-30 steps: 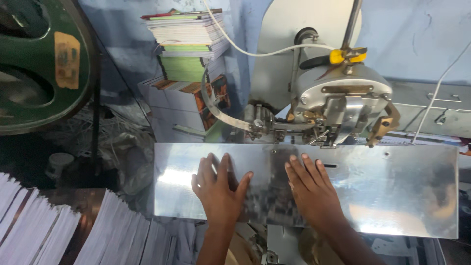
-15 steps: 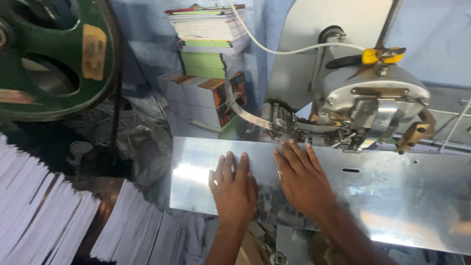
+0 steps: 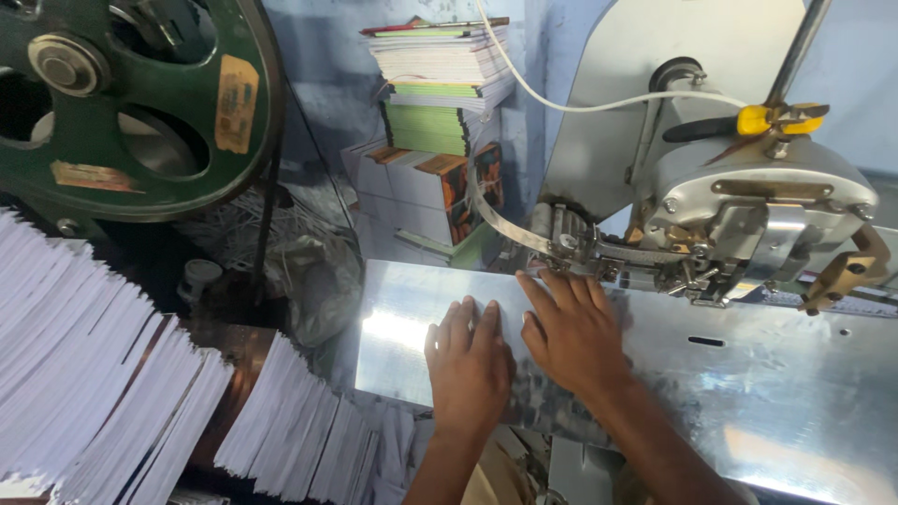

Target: The person picks up a book cover, places it on a sewing machine, and stitches the spine. They then remove the bound book and place it on a stack. This process is repeated for multiple books.

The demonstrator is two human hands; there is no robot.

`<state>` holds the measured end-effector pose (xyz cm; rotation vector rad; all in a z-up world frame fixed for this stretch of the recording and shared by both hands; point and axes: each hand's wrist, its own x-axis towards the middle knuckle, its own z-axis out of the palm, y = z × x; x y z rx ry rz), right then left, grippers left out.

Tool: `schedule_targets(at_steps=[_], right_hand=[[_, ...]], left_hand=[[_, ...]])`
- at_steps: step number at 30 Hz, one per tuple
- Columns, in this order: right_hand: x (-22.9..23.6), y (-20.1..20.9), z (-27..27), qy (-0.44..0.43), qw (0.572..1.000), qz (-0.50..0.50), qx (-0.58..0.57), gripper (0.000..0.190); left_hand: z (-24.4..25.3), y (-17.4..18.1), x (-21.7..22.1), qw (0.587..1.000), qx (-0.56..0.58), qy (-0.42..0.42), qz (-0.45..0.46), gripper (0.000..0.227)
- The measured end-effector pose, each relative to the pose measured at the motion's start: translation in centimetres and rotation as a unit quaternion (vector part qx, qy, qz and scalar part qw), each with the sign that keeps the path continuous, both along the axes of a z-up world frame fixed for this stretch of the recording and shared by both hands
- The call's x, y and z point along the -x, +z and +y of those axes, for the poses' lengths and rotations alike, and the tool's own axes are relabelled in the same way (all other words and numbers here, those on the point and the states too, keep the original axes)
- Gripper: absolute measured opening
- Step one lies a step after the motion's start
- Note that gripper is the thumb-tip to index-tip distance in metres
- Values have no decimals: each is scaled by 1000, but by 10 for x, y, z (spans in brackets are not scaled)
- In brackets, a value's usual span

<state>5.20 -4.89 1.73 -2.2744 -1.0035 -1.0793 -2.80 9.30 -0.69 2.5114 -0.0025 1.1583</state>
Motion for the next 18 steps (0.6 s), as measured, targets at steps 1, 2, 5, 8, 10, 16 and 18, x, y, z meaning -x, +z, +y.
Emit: schedule_targets(at_steps=[1, 2, 5, 8, 10, 16, 18], right_hand=[[0, 0, 0, 3, 1000, 1, -4, 51], [0, 0, 0, 5, 1000, 1, -7, 50], [-1, -1, 1, -1, 1000, 8, -11, 51], [-2, -3, 1, -2, 1000, 12, -16, 50], [-3, -4, 1, 0, 1000, 9, -16, 49], [-5, -5, -1, 1, 1000, 15, -8, 50], [-6, -5, 1, 5, 1000, 13, -18, 48]], left_hand=[[1, 1, 0, 1000, 11, -7, -2, 44], [1, 2, 1, 1000, 22, -14, -4, 44], [6, 3, 0, 998, 56, -22, 13, 42], [20, 5, 1, 990, 128, -53, 21, 43], [36, 10, 1, 990, 134, -43, 4, 43], [105, 61, 23, 994, -63, 77, -46, 47], [120, 86, 35, 988, -110, 95, -61, 48]])
